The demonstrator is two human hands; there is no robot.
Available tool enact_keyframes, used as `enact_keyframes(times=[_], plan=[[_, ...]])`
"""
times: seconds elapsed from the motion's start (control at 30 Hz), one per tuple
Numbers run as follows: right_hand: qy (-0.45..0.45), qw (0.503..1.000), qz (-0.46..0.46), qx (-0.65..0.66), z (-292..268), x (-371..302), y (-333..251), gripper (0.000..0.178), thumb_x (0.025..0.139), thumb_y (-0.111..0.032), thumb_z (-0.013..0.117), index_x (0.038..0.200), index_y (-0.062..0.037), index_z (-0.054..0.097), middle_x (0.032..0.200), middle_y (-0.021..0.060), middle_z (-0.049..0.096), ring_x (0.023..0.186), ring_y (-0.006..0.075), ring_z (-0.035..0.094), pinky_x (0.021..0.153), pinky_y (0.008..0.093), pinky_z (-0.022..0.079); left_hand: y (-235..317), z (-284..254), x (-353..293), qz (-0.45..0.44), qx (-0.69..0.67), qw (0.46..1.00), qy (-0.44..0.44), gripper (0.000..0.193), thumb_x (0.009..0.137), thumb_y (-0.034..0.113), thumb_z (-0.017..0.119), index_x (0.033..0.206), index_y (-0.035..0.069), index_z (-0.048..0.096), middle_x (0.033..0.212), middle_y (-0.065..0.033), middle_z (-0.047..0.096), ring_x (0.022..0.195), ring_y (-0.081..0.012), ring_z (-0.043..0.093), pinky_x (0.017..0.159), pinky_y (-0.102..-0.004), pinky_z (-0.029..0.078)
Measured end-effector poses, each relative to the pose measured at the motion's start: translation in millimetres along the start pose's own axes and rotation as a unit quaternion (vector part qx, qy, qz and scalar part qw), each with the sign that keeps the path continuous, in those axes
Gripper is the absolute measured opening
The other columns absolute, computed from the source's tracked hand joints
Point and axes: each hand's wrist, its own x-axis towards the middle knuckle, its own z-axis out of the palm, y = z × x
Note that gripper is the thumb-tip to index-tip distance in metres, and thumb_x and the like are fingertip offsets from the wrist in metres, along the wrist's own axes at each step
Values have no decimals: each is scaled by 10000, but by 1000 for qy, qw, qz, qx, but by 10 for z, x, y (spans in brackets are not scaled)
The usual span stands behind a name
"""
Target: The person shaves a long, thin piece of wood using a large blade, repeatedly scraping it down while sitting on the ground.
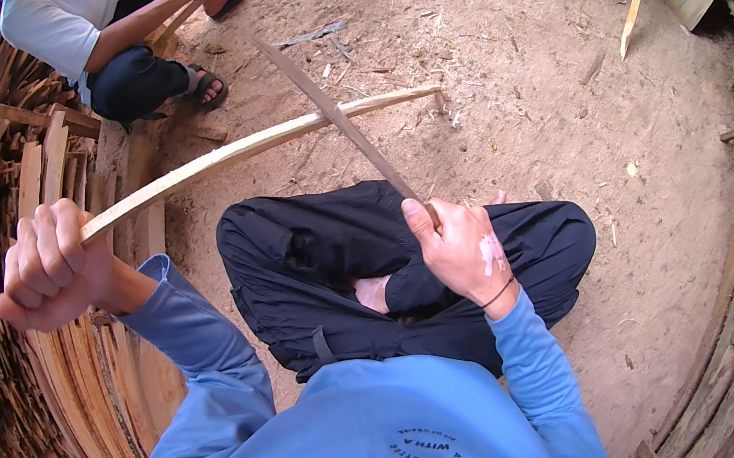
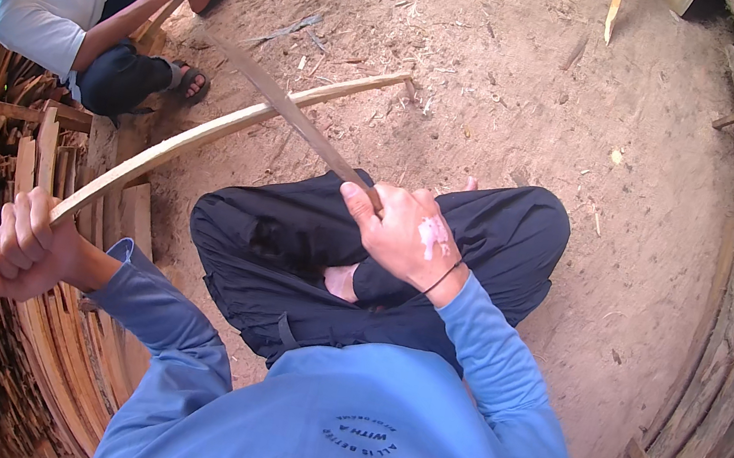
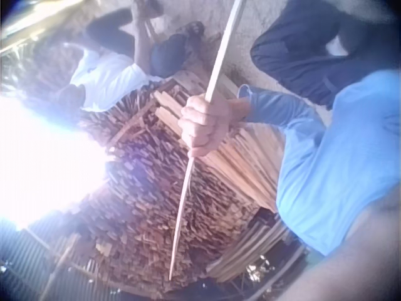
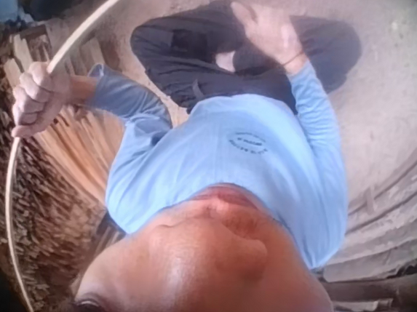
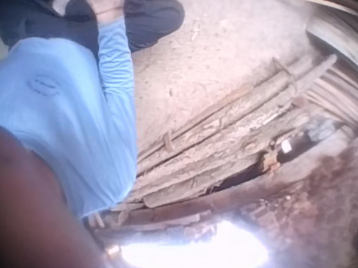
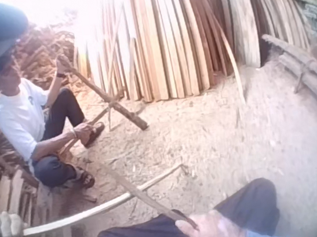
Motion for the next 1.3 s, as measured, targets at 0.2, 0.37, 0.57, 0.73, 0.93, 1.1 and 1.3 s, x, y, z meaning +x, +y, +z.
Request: enact_keyframes(times=[0.2, 0.37, 0.57, 0.73, 0.93, 1.1, 1.3], plan=[[-66, 997, 17, 19, -55, -120, -348, 500, 954, -426, 553, 738, 21, 609, 689, 255, 617, 691, 456, 629, 635, 499, 502, 72, -28, -58, -1, 12, 1000, -4, 544, 919, 198, 538, 467, 223, 237, 419, 117, 205, 352, 6, 168, 399, -170, 104], [-50, 993, 107, -12, 87, 73, 269, 605, 980, -495, 459, 744, 30, 646, 735, 279, 628, 759, 477, 625, 724, 521, 481, 65, 16, -107, 1, 11, 1000, 5, 545, 908, 195, 539, 462, 220, 226, 423, 115, 195, 356, 0, 159, 408, -182, 101], [-54, 997, 33, 50, 7, -66, 13, 545, 970, -447, 526, 680, 9, 586, 609, 240, 561, 613, 440, 581, 598, 487, 431, 14, 113, -101, 10, 21, 999, -28, 544, 924, 204, 536, 462, 221, 248, 421, 119, 213, 352, 10, 169, 399, -173, 99], [-39, 999, 33, 12, 129, 1, -121, 523, 968, -428, 539, 680, 7, 574, 593, 221, 566, 604, 427, 605, 575, 485, 450, 126, -119, -109, 2, 23, 999, 34, 548, 928, 213, 534, 469, 224, 235, 413, 113, 217, 346, 3, 156, 379, -174, 113], [-32, 999, -15, 21, 118, -89, -306, 469, 948, -410, 580, 695, -17, 552, 593, 224, 575, 583, 426, 609, 532, 466, 475, 156, -99, -163, 9, 40, 999, 30, 547, 935, 218, 520, 472, 225, 228, 414, 110, 208, 343, -3, 158, 379, -167, 117], [-16, 995, 83, -53, 135, 53, 194, 545, 975, -449, 505, 732, 25, 617, 670, 261, 595, 736, 457, 619, 684, 510, 460, 123, -59, -175, 13, 37, 999, 23, 547, 926, 220, 532, 472, 221, 227, 418, 114, 214, 349, 3, 169, 386, -165, 108], [-61, 997, 28, 30, -10, -137, -132, 498, 969, -417, 535, 707, 6, 571, 597, 236, 538, 662, 450, 591, 598, 472, 437, 10, 136, -120, 24, 25, 999, 0, 547, 898, 178, 552, 464, 220, 222, 420, 116, 197, 349, 3, 161, 399, -186, 95]])
